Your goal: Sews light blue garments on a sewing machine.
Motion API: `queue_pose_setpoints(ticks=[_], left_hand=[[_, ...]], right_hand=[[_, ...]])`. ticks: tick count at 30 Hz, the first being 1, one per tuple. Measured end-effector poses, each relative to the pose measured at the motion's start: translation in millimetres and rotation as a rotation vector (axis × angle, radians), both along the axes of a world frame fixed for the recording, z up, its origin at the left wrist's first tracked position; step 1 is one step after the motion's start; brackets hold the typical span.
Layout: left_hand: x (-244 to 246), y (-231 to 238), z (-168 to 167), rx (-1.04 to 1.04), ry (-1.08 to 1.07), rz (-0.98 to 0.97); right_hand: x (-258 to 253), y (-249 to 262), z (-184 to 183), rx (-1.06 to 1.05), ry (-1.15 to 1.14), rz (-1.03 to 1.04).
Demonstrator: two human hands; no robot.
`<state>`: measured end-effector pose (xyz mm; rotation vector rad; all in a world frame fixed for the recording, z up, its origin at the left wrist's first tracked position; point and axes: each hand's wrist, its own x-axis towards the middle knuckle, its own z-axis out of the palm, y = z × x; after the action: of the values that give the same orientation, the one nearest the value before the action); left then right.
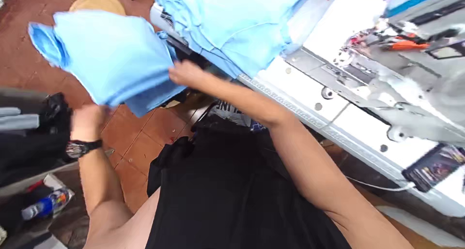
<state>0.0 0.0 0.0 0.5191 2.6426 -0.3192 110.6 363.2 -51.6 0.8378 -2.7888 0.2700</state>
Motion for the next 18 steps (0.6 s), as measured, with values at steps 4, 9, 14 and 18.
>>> queue_pose_setpoints(ticks=[4,9,14,18], left_hand=[[54.3,164.9,-57.5,0.330,-0.549,-0.641],[147.6,381.2,-20.5,0.998,-0.075,-0.837],[159.7,445.7,-33.1,0.818,0.091,-0.593],[147.1,416.0,-28.9,1.082,-0.032,-0.608]], right_hand=[[80.3,-1.2,-73.2,-0.141,-0.656,-0.127],[207.4,68.6,-46.5,-0.658,-0.315,-0.619],[316.1,116.0,-9.8,-0.882,0.023,-1.110],[321.4,124.8,-8.6,-1.027,0.120,-1.232]])
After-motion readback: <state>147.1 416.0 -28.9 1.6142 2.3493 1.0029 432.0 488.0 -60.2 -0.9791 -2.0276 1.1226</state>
